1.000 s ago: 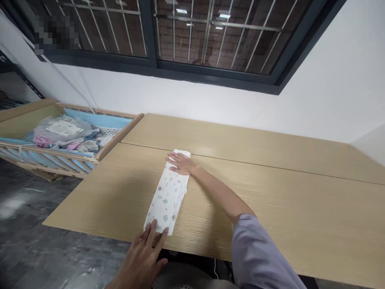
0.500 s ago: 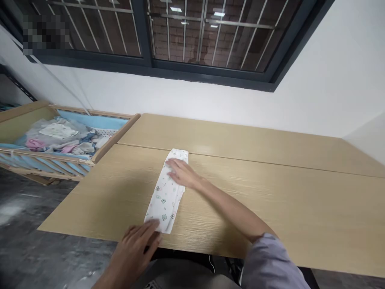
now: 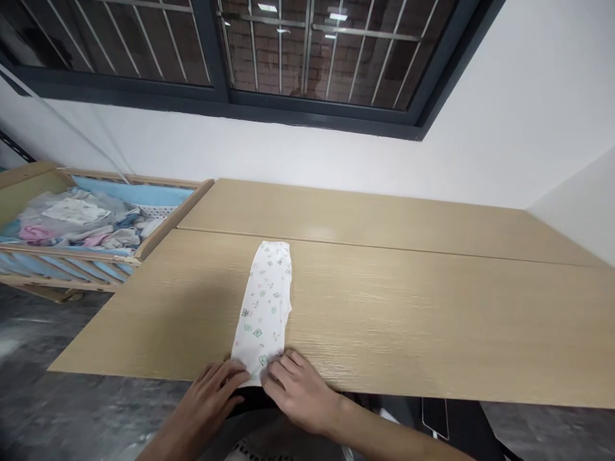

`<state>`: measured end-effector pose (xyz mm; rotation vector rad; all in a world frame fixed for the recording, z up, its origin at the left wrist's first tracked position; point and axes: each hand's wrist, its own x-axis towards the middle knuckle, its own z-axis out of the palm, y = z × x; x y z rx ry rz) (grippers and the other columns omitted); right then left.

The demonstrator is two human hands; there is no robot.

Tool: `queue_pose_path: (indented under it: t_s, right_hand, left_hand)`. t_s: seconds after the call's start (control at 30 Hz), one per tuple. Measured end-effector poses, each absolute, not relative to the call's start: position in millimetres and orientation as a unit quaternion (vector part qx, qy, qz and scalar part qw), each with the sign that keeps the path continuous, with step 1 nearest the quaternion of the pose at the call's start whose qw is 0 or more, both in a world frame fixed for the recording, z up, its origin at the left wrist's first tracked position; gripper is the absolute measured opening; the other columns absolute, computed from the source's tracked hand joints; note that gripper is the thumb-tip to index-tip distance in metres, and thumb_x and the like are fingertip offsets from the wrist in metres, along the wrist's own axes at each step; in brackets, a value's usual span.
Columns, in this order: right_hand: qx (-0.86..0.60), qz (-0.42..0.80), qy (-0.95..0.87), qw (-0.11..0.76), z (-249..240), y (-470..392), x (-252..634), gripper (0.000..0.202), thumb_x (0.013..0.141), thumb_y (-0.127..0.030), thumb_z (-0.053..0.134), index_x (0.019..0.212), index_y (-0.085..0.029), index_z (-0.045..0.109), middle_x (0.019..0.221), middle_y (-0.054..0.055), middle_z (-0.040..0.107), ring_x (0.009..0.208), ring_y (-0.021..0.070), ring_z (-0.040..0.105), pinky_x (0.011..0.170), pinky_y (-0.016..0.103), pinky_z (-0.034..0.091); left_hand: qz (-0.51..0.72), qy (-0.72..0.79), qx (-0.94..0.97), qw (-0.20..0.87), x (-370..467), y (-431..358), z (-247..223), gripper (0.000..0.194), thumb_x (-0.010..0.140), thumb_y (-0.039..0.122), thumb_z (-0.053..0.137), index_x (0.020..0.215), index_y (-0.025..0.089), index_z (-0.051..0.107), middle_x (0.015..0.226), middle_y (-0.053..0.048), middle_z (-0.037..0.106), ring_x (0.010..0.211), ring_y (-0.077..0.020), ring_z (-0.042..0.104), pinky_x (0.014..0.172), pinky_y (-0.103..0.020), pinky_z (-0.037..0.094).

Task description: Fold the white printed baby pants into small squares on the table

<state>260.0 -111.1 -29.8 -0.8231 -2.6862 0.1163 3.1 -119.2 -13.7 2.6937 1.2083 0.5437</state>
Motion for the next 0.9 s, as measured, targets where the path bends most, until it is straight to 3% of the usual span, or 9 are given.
queue_pose_path:
  t_s: [0.1,0.2,0.3,0.4,0.53,0.7,0.9]
  right_hand:
    - [-0.303,0.023,-0.934,0.190,-30.3,-123.1,260.2,0.024,0.095,-0.009,0.053,0.117,-0.014,0.062,0.107,0.012,0.069,0.103,0.0257,0.062,0.096,0.043,0.049]
    - [-0.340,0.074,-0.910,0.224,-9.1,-122.4,262.0,0.015,0.096,-0.012,0.052,0.105,-0.017,0.062,0.095,0.009,0.068,0.093,0.0238,0.063,0.089,0.041,0.053]
    - [-0.365,0.159,-0.875,0.276,21.7,-107.7,265.6,0.014,0.099,-0.015,0.048,0.105,-0.018,0.059,0.091,0.007,0.067,0.086,0.0219,0.064,0.083,0.040,0.055]
    - [-0.363,0.212,-0.843,0.337,47.9,-77.8,268.7,0.016,0.101,-0.016,0.045,0.111,-0.019,0.057,0.095,0.008,0.065,0.088,0.0210,0.064,0.079,0.038,0.057]
    - [-0.390,0.215,-0.816,0.370,63.5,-13.4,268.4,0.017,0.101,-0.021,0.045,0.113,-0.021,0.057,0.108,0.009,0.063,0.103,0.0221,0.062,0.091,0.040,0.054]
    - [-0.455,0.175,-0.790,0.372,40.4,87.5,262.2,0.019,0.096,-0.023,0.049,0.109,-0.020,0.063,0.107,0.009,0.063,0.103,0.0239,0.060,0.094,0.040,0.050]
    - [-0.534,0.171,-0.760,0.330,-14.4,160.3,256.5,0.026,0.093,-0.014,0.046,0.107,-0.016,0.068,0.105,0.011,0.064,0.107,0.0235,0.058,0.101,0.039,0.046]
  left_hand:
    - [0.196,0.367,0.906,0.081,6.0,-121.9,-5.8,0.037,0.086,-0.003,0.051,0.106,0.025,0.062,0.101,0.000,0.072,0.089,-0.0186,0.066,0.085,-0.033,0.052]
    - [0.257,0.346,0.898,0.088,7.8,-116.6,8.3,0.032,0.093,0.001,0.048,0.112,0.024,0.062,0.097,-0.001,0.072,0.086,-0.0162,0.066,0.087,-0.032,0.052]
    - [0.310,0.355,0.876,0.099,9.6,-100.8,27.0,0.029,0.097,0.008,0.052,0.121,0.022,0.060,0.097,-0.002,0.073,0.088,-0.0148,0.066,0.087,-0.029,0.053]
    - [0.343,0.376,0.855,0.096,14.7,-71.4,44.7,0.023,0.099,0.014,0.056,0.118,0.023,0.063,0.101,-0.002,0.074,0.094,-0.0146,0.068,0.087,-0.027,0.053]
    - [0.364,0.426,0.822,0.102,27.7,-9.9,60.6,0.019,0.102,0.024,0.050,0.108,0.022,0.068,0.104,-0.004,0.072,0.097,-0.0162,0.068,0.088,-0.028,0.053]
    - [0.253,0.550,0.787,0.121,47.0,80.8,63.9,0.024,0.100,0.025,0.049,0.110,0.020,0.071,0.115,-0.007,0.072,0.111,-0.0206,0.064,0.100,-0.033,0.048]
    - [0.164,0.595,0.778,0.118,68.3,150.5,39.3,0.024,0.096,0.019,0.053,0.111,0.019,0.071,0.118,-0.011,0.073,0.109,-0.0232,0.065,0.094,-0.033,0.049]
